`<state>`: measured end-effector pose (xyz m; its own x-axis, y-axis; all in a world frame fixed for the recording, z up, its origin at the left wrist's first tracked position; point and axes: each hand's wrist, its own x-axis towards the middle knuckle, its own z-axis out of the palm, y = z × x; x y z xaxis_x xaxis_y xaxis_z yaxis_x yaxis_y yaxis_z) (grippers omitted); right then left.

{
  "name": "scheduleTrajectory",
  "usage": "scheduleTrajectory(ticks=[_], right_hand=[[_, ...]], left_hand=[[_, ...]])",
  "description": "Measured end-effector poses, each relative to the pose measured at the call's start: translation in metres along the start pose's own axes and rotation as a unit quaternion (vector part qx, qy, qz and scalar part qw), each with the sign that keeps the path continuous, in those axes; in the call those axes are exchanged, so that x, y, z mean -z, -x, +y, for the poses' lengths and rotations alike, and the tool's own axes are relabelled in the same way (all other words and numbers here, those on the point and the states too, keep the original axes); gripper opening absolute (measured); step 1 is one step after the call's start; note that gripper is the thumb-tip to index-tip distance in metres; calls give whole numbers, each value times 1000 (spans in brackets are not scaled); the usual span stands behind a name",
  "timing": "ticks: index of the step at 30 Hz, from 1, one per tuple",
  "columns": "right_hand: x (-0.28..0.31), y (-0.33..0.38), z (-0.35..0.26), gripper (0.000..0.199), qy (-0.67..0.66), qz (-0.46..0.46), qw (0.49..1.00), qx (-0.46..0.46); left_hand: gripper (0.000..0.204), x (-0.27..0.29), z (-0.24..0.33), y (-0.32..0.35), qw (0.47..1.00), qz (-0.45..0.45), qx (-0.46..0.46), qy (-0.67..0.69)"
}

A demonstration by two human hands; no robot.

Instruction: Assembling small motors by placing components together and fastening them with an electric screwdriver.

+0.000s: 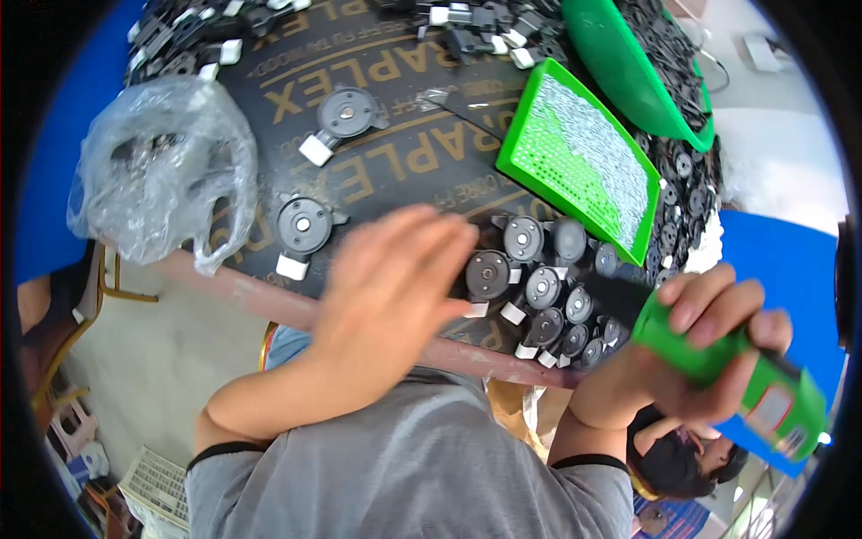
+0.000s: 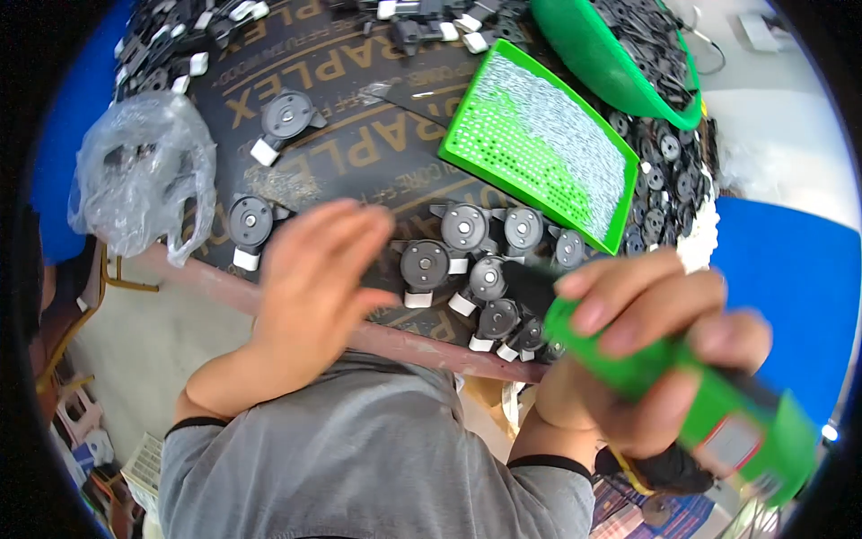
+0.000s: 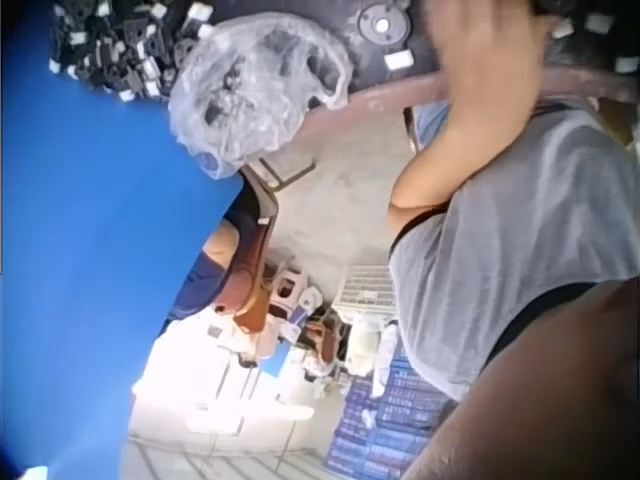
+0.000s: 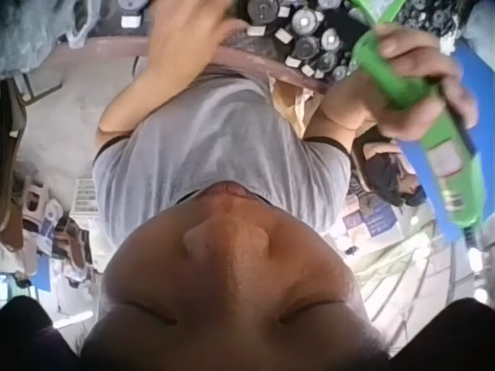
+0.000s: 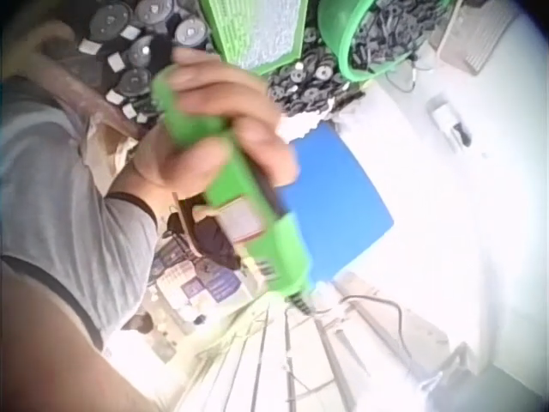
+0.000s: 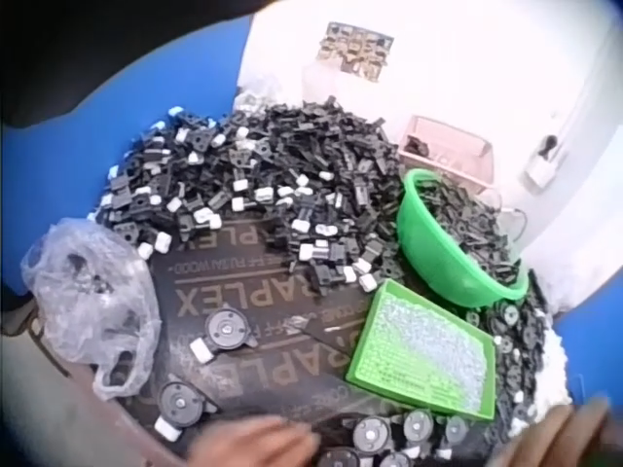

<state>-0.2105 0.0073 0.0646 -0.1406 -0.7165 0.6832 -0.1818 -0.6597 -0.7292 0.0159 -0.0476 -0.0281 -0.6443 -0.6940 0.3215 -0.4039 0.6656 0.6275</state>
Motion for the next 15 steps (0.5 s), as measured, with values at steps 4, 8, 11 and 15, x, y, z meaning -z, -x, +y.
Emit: scheduleTrajectory(ticks=[4,8,11,15], right_hand=[[27,-11,26,23,24,104,994,-12],[36,-17,59,23,89,166,982,-32],[41,-11,68,20,97,161,981,-47],[44,-8,76,20,92,171,980,-35]], left_hand=[[44,59,-31,11,988,-10,41,-147],[46,73,-53,29,985,-49,102,-129],[48,64,-53,25,989,-51,88,-108],[48,37,-39,11,996,-24,66,-46]])
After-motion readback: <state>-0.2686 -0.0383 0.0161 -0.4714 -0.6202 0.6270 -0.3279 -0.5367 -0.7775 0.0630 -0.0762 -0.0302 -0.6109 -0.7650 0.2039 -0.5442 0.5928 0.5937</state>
